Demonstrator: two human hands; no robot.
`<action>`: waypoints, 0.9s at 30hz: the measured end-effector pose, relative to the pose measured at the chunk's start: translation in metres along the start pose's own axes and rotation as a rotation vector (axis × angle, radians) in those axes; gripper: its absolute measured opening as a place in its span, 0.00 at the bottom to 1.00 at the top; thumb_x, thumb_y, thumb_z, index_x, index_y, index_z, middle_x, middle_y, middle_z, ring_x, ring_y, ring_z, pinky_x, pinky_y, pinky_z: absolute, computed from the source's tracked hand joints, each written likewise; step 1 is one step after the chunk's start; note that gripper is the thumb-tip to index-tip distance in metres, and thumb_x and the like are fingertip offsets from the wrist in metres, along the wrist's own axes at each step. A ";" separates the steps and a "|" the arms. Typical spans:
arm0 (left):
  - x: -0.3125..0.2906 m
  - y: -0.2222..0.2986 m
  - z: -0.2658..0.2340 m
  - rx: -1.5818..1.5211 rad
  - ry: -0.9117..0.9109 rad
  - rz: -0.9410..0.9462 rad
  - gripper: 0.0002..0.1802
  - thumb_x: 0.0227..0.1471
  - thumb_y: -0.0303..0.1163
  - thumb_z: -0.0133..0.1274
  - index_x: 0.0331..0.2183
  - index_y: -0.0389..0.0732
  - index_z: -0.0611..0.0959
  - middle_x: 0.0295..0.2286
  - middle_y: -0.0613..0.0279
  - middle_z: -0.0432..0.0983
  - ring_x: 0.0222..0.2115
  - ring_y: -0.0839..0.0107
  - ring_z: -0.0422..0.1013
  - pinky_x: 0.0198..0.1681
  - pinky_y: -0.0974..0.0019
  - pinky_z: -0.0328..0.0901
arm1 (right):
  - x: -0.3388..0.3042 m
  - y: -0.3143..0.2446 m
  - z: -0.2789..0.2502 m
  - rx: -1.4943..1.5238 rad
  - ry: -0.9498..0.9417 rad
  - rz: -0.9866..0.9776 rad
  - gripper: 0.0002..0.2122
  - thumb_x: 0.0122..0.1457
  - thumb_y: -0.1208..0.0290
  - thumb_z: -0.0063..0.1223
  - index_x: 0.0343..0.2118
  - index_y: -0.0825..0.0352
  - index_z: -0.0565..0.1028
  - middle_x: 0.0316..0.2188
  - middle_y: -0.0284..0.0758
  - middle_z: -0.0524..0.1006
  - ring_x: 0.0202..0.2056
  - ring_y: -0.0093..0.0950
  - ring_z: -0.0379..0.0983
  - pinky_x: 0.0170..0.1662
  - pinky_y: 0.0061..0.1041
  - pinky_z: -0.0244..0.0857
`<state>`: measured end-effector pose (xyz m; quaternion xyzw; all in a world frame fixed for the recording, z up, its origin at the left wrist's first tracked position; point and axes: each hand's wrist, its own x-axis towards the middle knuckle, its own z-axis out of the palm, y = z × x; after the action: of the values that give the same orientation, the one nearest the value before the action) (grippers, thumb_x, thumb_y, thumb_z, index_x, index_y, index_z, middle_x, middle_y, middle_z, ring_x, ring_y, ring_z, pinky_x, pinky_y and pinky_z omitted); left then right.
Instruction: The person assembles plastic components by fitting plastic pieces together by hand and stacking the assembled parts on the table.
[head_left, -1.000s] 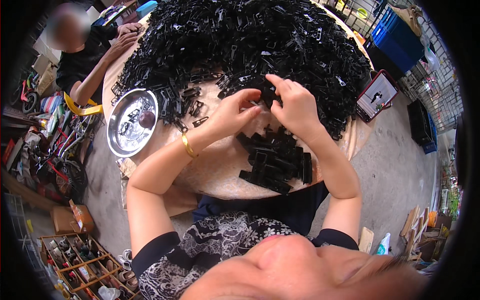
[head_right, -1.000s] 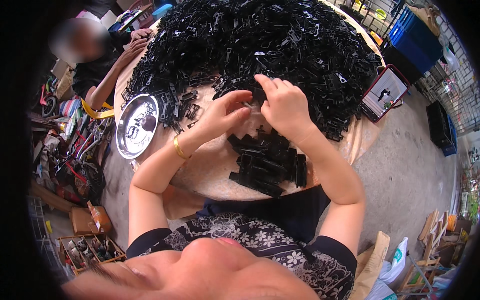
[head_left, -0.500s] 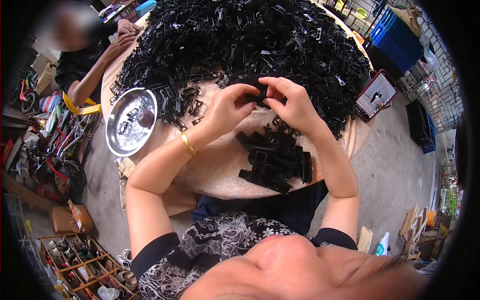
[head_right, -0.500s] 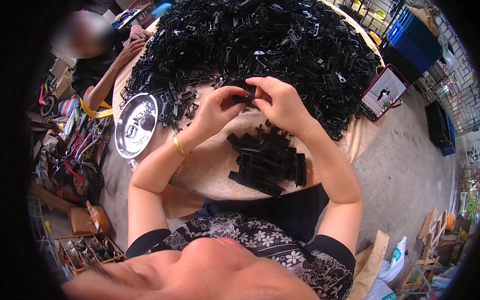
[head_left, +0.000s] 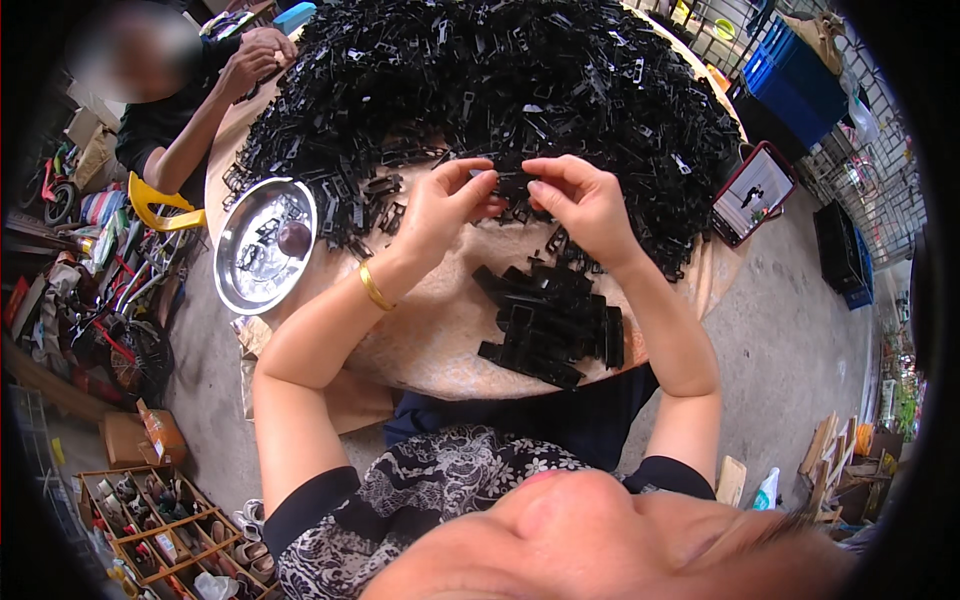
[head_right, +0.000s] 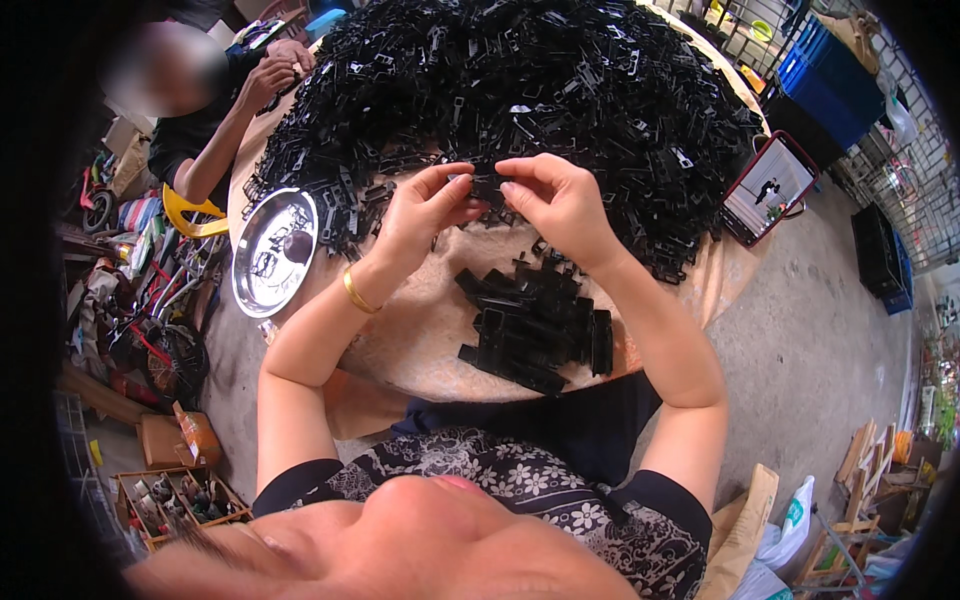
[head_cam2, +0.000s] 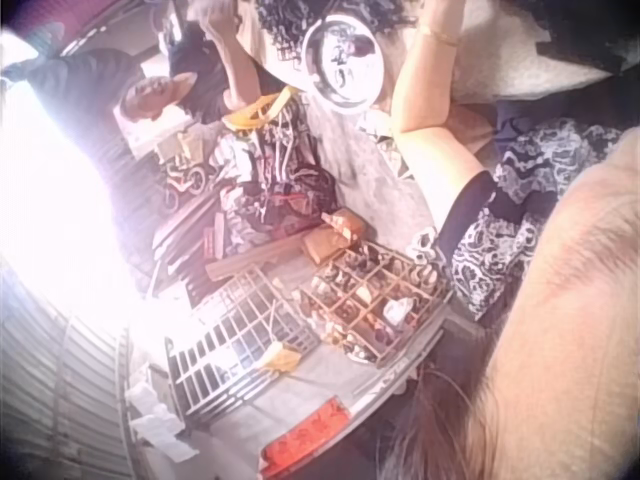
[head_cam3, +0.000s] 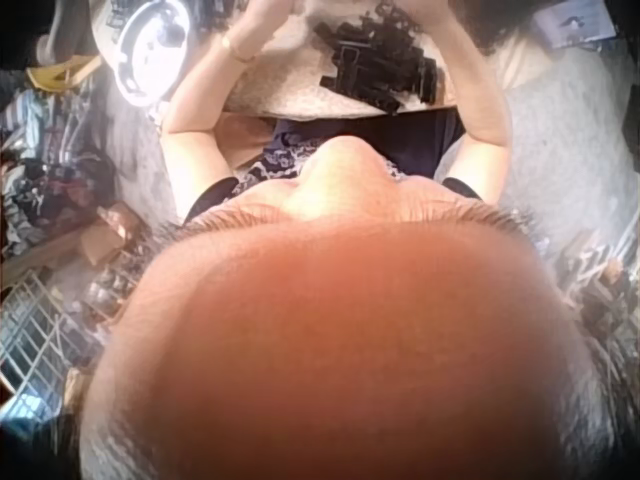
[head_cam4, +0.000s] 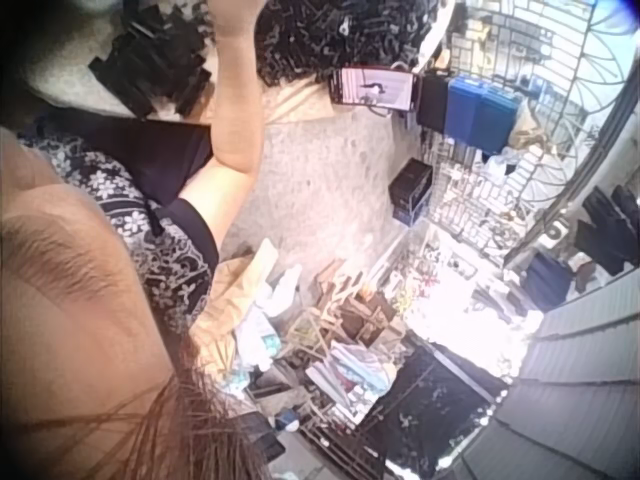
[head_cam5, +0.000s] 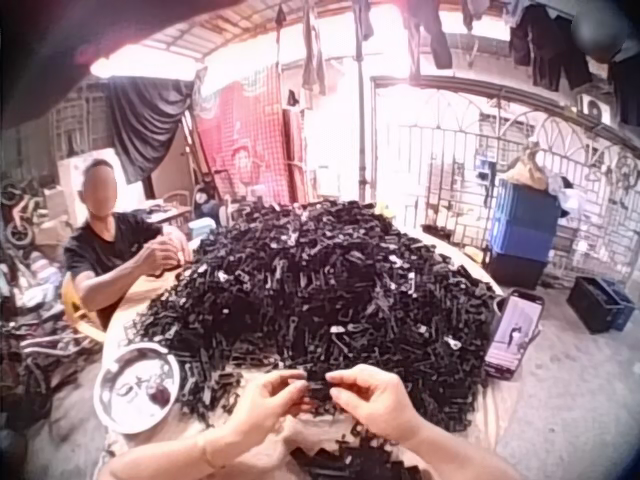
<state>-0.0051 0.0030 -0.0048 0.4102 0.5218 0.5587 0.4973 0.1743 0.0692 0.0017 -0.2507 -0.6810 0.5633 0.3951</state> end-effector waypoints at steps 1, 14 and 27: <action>-0.001 0.000 0.001 -0.048 0.010 0.005 0.17 0.56 0.32 0.50 0.44 0.31 0.73 0.34 0.57 0.75 0.32 0.69 0.75 0.39 0.70 0.72 | 0.000 0.003 0.001 0.000 0.000 -0.001 0.10 0.53 0.80 0.54 0.39 0.70 0.76 0.30 0.30 0.76 0.29 0.15 0.70 0.34 0.14 0.66; -0.003 -0.002 0.004 -0.073 0.046 0.083 0.18 0.59 0.32 0.44 0.47 0.32 0.72 0.38 0.54 0.74 0.36 0.66 0.75 0.43 0.67 0.71 | -0.004 -0.004 0.005 -0.318 0.091 -0.205 0.08 0.50 0.79 0.57 0.35 0.71 0.77 0.26 0.33 0.75 0.26 0.18 0.71 0.29 0.16 0.65; -0.004 0.000 0.004 -0.024 0.025 0.089 0.17 0.59 0.31 0.42 0.47 0.32 0.73 0.37 0.54 0.74 0.36 0.67 0.75 0.43 0.68 0.71 | -0.005 -0.006 0.007 -0.436 0.108 -0.326 0.08 0.48 0.79 0.57 0.34 0.70 0.77 0.25 0.37 0.75 0.23 0.24 0.71 0.27 0.20 0.65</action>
<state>-0.0008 -0.0002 -0.0043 0.4201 0.5023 0.5915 0.4704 0.1717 0.0603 0.0057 -0.2466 -0.7955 0.3179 0.4531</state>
